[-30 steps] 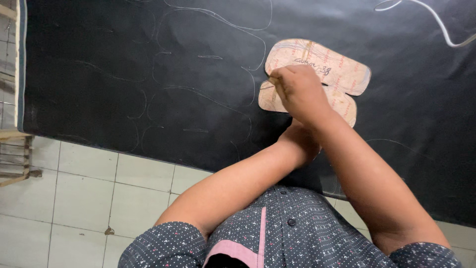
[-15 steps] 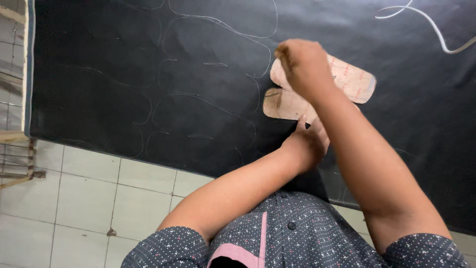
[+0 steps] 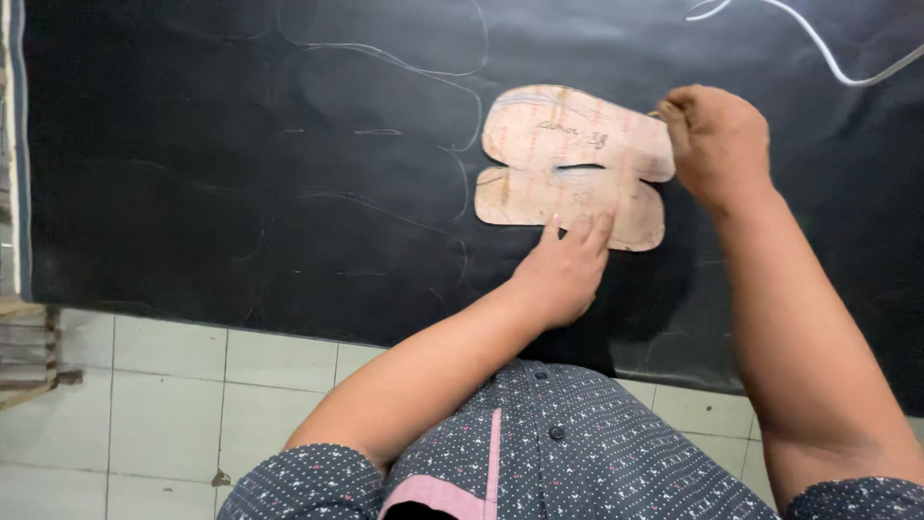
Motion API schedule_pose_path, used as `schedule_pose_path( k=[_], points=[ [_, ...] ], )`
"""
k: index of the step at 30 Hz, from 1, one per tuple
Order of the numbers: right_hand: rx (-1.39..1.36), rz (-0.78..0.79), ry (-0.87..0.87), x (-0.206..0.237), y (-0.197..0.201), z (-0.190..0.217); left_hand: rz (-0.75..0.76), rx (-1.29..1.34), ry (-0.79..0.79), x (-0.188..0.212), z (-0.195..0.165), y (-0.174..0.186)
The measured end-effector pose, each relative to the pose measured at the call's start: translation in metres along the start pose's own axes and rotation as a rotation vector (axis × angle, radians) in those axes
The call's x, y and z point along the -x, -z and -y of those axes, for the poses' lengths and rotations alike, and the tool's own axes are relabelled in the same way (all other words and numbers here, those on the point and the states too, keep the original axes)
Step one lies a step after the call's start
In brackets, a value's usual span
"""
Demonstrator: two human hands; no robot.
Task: The person holds a cardboard shoe pattern piece on a black sheet and traces around its edge with a marking pen, repositioning the pattern to trace additional outlines. At the end they lift the pattern aside and continue marking lines on the sheet.
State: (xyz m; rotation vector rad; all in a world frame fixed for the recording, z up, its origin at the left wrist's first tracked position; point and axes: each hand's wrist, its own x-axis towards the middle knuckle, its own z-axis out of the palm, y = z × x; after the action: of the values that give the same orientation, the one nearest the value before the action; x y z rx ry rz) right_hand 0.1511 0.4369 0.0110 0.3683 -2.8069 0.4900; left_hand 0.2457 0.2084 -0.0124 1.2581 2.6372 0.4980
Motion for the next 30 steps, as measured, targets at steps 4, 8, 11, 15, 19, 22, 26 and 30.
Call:
schedule_pose_path(
  k=[4, 8, 11, 15, 19, 22, 26, 30],
  points=[
    [0.02, -0.022, -0.091, 0.034, 0.012, -0.017, -0.004, -0.041, -0.027, 0.002, 0.005, 0.007],
    [-0.02, 0.003, -0.133, 0.06, 0.011, -0.008, 0.015, -0.062, -0.041, 0.0, 0.01, 0.008],
    [-0.027, -0.026, -0.084, 0.07, 0.004, 0.011, 0.038, -0.076, -0.045, -0.001, 0.012, 0.007],
    [-0.182, -0.084, -0.079, 0.067, -0.009, 0.032, 0.025, -0.086, -0.044, -0.001, 0.013, 0.008],
    [-0.238, -0.044, -0.206, 0.076, -0.003, 0.033, 0.004, -0.086, -0.049, -0.003, 0.015, 0.011],
    [-0.094, -0.012, -0.187, 0.098, 0.013, 0.033, 0.027, -0.016, -0.035, -0.007, 0.019, 0.012],
    [-0.069, 0.015, -0.203, 0.127, 0.024, 0.049, 0.017, 0.145, 0.011, -0.024, 0.039, 0.007],
    [-0.101, 0.025, -0.16, 0.129, 0.018, 0.066, 0.09, 0.607, 0.12, -0.054, 0.073, -0.006]
  ],
)
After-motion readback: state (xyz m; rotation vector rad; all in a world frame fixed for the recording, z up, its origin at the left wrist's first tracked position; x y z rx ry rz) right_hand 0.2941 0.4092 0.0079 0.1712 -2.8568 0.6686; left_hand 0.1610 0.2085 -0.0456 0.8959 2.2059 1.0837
